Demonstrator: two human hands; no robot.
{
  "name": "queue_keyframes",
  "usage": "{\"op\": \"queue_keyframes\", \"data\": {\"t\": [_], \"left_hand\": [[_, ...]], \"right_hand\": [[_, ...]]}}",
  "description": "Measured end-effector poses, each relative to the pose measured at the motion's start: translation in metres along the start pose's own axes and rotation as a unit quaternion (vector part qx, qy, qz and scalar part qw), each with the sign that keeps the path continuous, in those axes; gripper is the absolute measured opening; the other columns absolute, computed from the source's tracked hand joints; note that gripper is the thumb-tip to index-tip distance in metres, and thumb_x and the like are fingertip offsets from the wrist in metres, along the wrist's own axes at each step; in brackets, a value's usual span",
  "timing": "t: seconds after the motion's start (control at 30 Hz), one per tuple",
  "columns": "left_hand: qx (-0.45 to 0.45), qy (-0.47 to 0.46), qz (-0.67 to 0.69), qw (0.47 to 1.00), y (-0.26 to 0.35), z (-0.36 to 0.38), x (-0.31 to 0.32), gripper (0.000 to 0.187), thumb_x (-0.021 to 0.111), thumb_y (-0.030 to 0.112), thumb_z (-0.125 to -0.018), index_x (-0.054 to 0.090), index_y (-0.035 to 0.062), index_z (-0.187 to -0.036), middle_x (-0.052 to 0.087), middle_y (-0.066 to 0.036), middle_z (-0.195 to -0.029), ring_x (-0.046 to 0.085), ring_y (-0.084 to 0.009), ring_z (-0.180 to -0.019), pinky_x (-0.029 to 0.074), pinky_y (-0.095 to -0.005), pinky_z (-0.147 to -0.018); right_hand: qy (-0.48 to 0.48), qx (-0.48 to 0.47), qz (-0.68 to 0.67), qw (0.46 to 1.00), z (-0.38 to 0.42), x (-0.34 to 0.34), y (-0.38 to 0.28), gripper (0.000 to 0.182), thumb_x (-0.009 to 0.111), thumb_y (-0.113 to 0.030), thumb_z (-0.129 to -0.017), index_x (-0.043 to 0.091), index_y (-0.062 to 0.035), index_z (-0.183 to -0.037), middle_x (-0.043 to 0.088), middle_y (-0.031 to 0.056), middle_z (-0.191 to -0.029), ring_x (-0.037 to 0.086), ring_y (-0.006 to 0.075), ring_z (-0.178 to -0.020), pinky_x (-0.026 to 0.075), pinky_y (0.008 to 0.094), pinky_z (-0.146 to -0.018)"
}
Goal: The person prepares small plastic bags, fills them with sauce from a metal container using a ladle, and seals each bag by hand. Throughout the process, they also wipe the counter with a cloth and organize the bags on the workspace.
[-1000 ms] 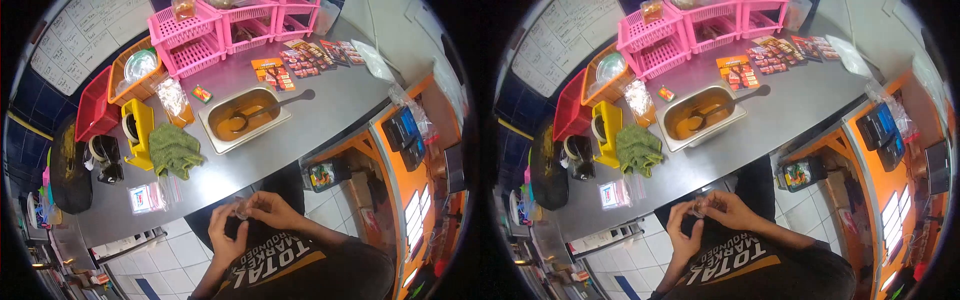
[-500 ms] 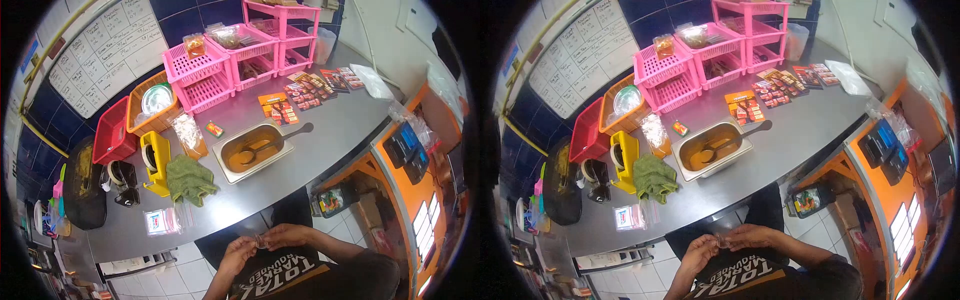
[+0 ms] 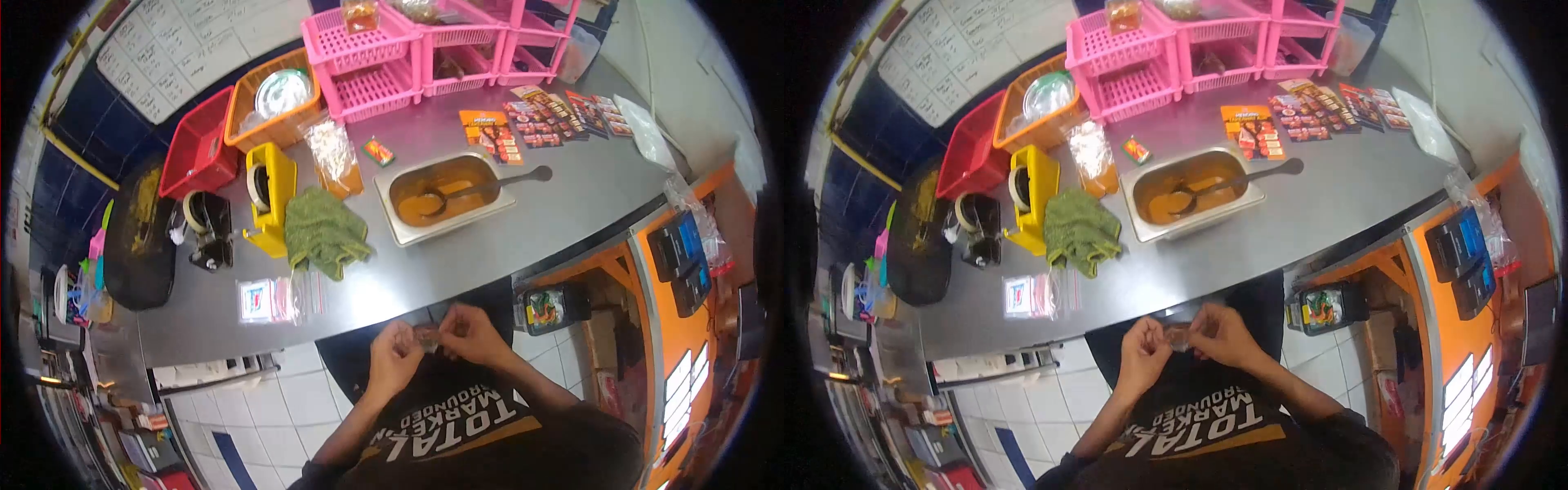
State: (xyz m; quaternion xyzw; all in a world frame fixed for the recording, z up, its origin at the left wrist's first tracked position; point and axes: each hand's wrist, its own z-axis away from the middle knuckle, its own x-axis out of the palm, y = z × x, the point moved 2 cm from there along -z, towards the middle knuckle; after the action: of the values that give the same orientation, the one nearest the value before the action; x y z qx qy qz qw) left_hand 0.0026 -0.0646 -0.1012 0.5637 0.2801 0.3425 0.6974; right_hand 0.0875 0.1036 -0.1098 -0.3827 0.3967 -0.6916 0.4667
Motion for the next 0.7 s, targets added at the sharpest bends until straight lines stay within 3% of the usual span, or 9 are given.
{"op": "queue_keyframes", "data": {"t": [0.03, 0.1, 0.17, 0.27, 0.4, 0.5, 0.6, 0.63, 0.7], "left_hand": [[0.057, 0.04, -0.124, 0.99, 0.018, 0.003, 0.005, 0.019, 0.064, 0.001, -0.086, 0.048, 0.0069, -0.078, 0.06, -0.008, -0.068, 0.058, -0.0153, -0.052, 0.044, -0.0268, -0.049], [0.176, 0.121, -0.306, 0.928, 0.03, 0.007, 0.011, 0.014, 0.066, 0.003, -0.075, 0.053, 0.0047, -0.075, 0.057, -0.013, -0.063, 0.062, -0.0247, -0.052, 0.049, -0.0321, -0.05], [0.205, 0.077, -0.315, 0.924, 0.041, 0.015, 0.012, 0.013, 0.068, 0.004, -0.074, 0.059, 0.0051, -0.084, 0.06, -0.014, -0.067, 0.063, -0.0302, -0.057, 0.052, -0.038, -0.053], [0.253, 0.036, -0.293, 0.921, 0.061, 0.02, -0.012, 0.03, 0.073, 0.011, -0.074, 0.067, 0.0067, -0.103, 0.063, -0.013, -0.078, 0.066, -0.034, -0.074, 0.056, -0.0448, -0.064], [0.372, 0.024, -0.287, 0.882, 0.069, 0.019, -0.029, 0.022, 0.075, 0.013, -0.084, 0.066, 0.0064, -0.103, 0.059, -0.011, -0.086, 0.062, -0.0321, -0.087, 0.053, -0.0414, -0.071], [0.411, 0.037, -0.261, 0.873, 0.063, 0.023, -0.034, 0.012, 0.074, 0.011, -0.088, 0.066, 0.0046, -0.095, 0.059, -0.009, -0.085, 0.061, -0.0304, -0.085, 0.051, -0.0409, -0.069], [0.359, 0.046, -0.194, 0.912, 0.067, 0.028, -0.04, 0.012, 0.076, 0.01, -0.088, 0.067, 0.0023, -0.087, 0.06, -0.008, -0.083, 0.06, -0.0278, -0.08, 0.049, -0.039, -0.068], [0.334, 0.045, -0.165, 0.927, 0.068, 0.029, -0.041, 0.013, 0.077, 0.011, -0.088, 0.067, 0.0023, -0.088, 0.061, -0.008, -0.082, 0.061, -0.0271, -0.079, 0.049, -0.0381, -0.067], [0.3, 0.04, -0.116, 0.946, 0.072, 0.03, -0.044, 0.013, 0.078, 0.012, -0.089, 0.068, 0.0023, -0.089, 0.062, -0.008, -0.084, 0.061, -0.0246, -0.08, 0.049, -0.0362, -0.068]], "right_hand": [[0.091, -0.123, 0.157, 0.976, 0.001, 0.005, -0.013, 0.018, 0.075, -0.008, -0.083, 0.058, -0.0028, -0.081, 0.067, 0.0061, -0.069, 0.069, 0.0132, -0.063, 0.054, 0.0286, -0.058], [0.166, -0.163, 0.236, 0.944, 0.015, 0.017, -0.035, 0.019, 0.075, -0.007, -0.08, 0.057, -0.0019, -0.08, 0.064, 0.0091, -0.066, 0.068, 0.0136, -0.062, 0.053, 0.0299, -0.057], [0.206, -0.205, 0.325, 0.9, 0.02, 0.029, -0.05, 0.02, 0.075, -0.006, -0.077, 0.055, -0.0019, -0.078, 0.062, 0.0133, -0.062, 0.065, 0.0146, -0.059, 0.052, 0.0324, -0.057], [0.205, -0.32, 0.315, 0.87, 0.013, 0.026, -0.049, 0.024, 0.074, -0.005, -0.077, 0.049, -0.0046, -0.074, 0.051, 0.003, -0.059, 0.049, 0.0103, -0.051, 0.041, 0.0275, -0.049], [0.069, -0.178, 0.116, 0.975, -0.003, 0.006, -0.037, 0.03, 0.072, -0.002, -0.08, 0.043, -0.0057, -0.078, 0.051, 0.0005, -0.068, 0.05, 0.0077, -0.057, 0.04, 0.0241, -0.052], [-0.004, -0.058, 0.12, 0.991, 0.006, 0.03, -0.069, 0.026, 0.069, -0.001, -0.082, 0.046, -0.0058, -0.094, 0.045, -0.0022, -0.075, 0.049, 0.0091, -0.073, 0.042, 0.025, -0.066], [-0.078, -0.278, 0.159, 0.944, 0.005, 0.044, -0.083, 0.026, 0.069, 0.0, -0.084, 0.051, -0.0023, -0.103, 0.049, -0.0001, -0.08, 0.052, 0.0102, -0.078, 0.043, 0.0247, -0.071], [-0.108, -0.282, 0.215, 0.929, 0.011, 0.045, -0.094, 0.023, 0.069, 0.0, -0.086, 0.058, 0.0008, -0.105, 0.054, 0.0038, -0.088, 0.055, 0.0126, -0.085, 0.045, 0.0255, -0.077], [-0.117, -0.322, 0.203, 0.917, 0.009, 0.05, -0.102, 0.012, 0.071, -0.002, -0.09, 0.063, 0.0015, -0.098, 0.061, 0.0052, -0.088, 0.051, 0.0097, -0.076, 0.042, 0.0242, -0.069]]}}
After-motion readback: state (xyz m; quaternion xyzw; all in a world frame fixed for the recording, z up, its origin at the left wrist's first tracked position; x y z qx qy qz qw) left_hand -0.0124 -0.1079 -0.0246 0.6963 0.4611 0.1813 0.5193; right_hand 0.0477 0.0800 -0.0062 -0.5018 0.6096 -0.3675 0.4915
